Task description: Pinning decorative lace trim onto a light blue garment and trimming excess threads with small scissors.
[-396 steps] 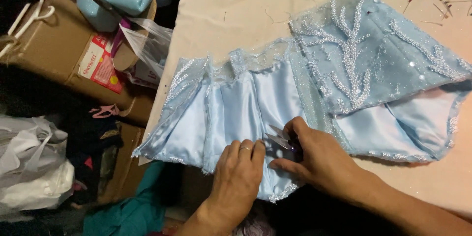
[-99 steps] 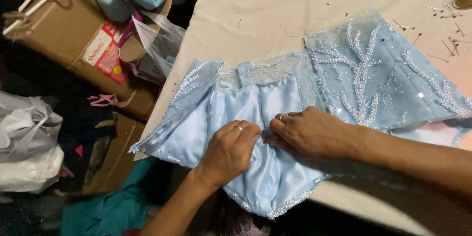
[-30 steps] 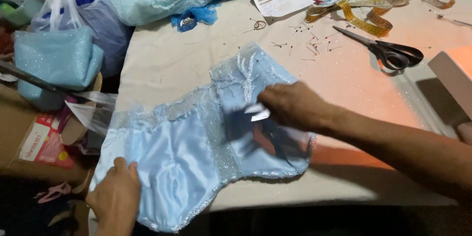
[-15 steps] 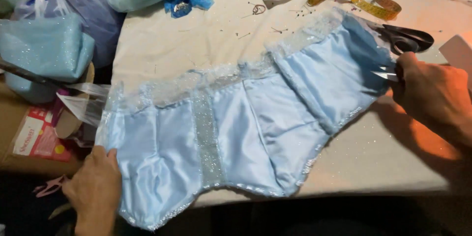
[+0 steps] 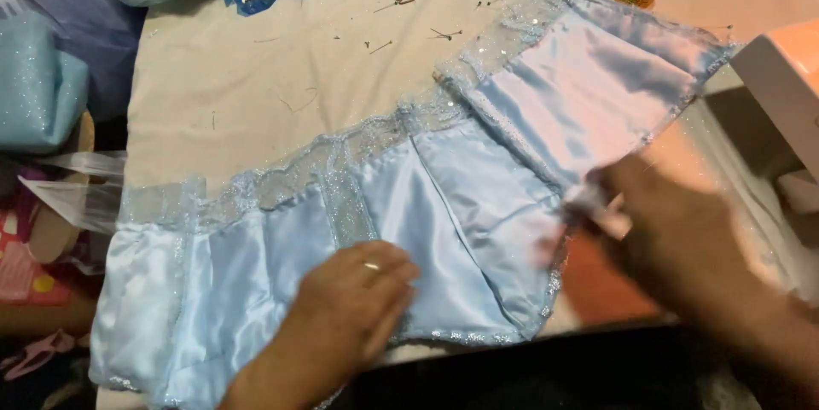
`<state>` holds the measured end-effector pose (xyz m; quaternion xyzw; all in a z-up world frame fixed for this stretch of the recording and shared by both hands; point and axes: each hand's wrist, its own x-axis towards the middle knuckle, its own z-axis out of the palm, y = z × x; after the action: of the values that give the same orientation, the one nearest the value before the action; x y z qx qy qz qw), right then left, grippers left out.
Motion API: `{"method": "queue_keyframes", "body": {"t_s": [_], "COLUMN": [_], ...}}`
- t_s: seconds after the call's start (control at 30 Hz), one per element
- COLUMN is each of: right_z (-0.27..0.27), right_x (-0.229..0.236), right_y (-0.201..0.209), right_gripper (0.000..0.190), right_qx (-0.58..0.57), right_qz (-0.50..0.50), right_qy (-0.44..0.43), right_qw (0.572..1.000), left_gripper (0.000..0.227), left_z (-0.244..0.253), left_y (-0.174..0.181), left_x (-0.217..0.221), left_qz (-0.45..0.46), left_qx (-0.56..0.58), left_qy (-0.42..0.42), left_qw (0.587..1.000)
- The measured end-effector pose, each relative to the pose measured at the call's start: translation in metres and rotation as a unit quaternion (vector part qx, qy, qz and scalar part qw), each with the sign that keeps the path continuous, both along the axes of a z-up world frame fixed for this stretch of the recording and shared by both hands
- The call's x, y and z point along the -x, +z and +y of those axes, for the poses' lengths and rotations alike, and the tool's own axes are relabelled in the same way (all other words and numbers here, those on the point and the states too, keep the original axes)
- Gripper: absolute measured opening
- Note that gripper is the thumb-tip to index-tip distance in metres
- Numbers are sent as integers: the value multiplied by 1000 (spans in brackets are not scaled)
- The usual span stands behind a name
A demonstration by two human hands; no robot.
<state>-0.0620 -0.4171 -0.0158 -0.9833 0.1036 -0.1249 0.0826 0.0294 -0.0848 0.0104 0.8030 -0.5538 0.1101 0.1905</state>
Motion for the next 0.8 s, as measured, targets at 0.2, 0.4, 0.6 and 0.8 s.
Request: {"method": "queue_keyframes", "body": {"t_s": [0.2,0.4,0.6,0.8], "right_z": [54,21,10,11], "right_x": [11,13,29,59], "right_y": [-42,-29,-37,14], "right_gripper": [53,25,15,45], "right_qx": [-13,-196,-281,-318], "right_qz": [117,68,57,167], "right_qy": [217,219,156,29], "right_qw": [969,953,945,933], "left_gripper": [24,12,14,10], "left_z": [-52,-89,-154,-187], "left_y": [-26,-33,-21,-5], "left_x": [4,-11,-52,-66], "left_qz": [27,30,167,234], "left_qx": [-27,-53,-237,-353], "left_qy": [-89,-97,-222,-264], "left_qw": [995,993,931,867]}}
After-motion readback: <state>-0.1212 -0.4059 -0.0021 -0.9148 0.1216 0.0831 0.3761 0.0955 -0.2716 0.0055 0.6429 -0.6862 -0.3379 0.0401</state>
